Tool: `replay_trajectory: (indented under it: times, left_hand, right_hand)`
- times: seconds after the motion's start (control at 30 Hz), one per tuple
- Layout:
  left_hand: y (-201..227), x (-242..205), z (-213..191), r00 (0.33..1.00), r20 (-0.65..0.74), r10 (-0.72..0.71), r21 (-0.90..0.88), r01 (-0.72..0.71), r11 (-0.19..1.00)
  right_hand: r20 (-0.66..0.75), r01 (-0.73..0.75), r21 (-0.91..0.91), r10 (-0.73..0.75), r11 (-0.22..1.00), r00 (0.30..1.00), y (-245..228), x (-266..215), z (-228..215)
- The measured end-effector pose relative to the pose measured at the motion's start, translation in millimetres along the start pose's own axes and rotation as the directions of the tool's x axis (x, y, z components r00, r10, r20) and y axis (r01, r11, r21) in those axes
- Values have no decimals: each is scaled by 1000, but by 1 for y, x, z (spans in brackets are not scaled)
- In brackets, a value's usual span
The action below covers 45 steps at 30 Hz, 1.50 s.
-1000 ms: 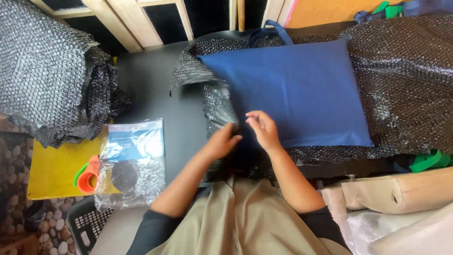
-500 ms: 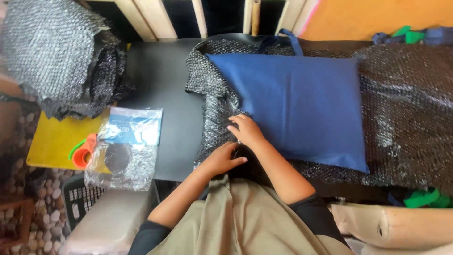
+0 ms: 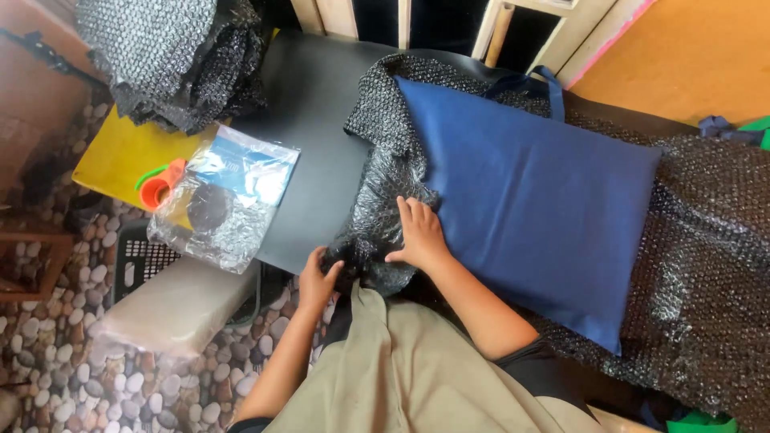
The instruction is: The person wraps a blue bag in black bubble wrap on a table, folds the wrap around the bag, and secures it with clear packing tape. The wrapped package remains on the table at the end.
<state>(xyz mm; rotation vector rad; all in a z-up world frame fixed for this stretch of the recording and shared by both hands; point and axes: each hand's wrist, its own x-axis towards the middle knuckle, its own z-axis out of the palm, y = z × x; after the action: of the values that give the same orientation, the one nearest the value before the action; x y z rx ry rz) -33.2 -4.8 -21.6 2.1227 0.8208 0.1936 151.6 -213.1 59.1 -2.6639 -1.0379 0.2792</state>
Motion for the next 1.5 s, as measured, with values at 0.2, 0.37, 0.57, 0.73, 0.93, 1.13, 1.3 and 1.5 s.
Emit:
replay_trajectory:
  times: [0.2,0.37,0.57,0.73,0.93,1.13,1.3,1.5]
  left_hand:
    - [-45,6,-1,967,161,-198,95,185,978]
    - [-15,47,-51,748,585,-314,406,64,911]
    - [-21,173,-27,913,373,-163,239,75,968]
    - [40,250,71,917,392,-67,-13,78,997]
    - [143,328,118,941,336,-52,-245,141,959]
    - [241,415,147,884,328,334,-258,-256,932]
    - [343,378,147,832,530,164,213,-318,924]
    - [341,389,163,735,668,-118,583,-418,697]
  right_hand:
    - [162,-79,-9,79,997,984,-20,-17,-29]
    - [221,-45,-106,68,993,973,-13,-16,-17]
    - [217,-27,-27,32,999,976,-6,-18,-36]
    - [3,-44,76,44,996,999,11,-2,-8]
    - [-98,-63,152,78,986,992,25,11,6]
    - [-84,-57,349,92,935,992,27,9,1]
    - [52,-112,414,99,903,994,29,17,-15]
    - [32,-100,475,96,874,995,37,23,-21]
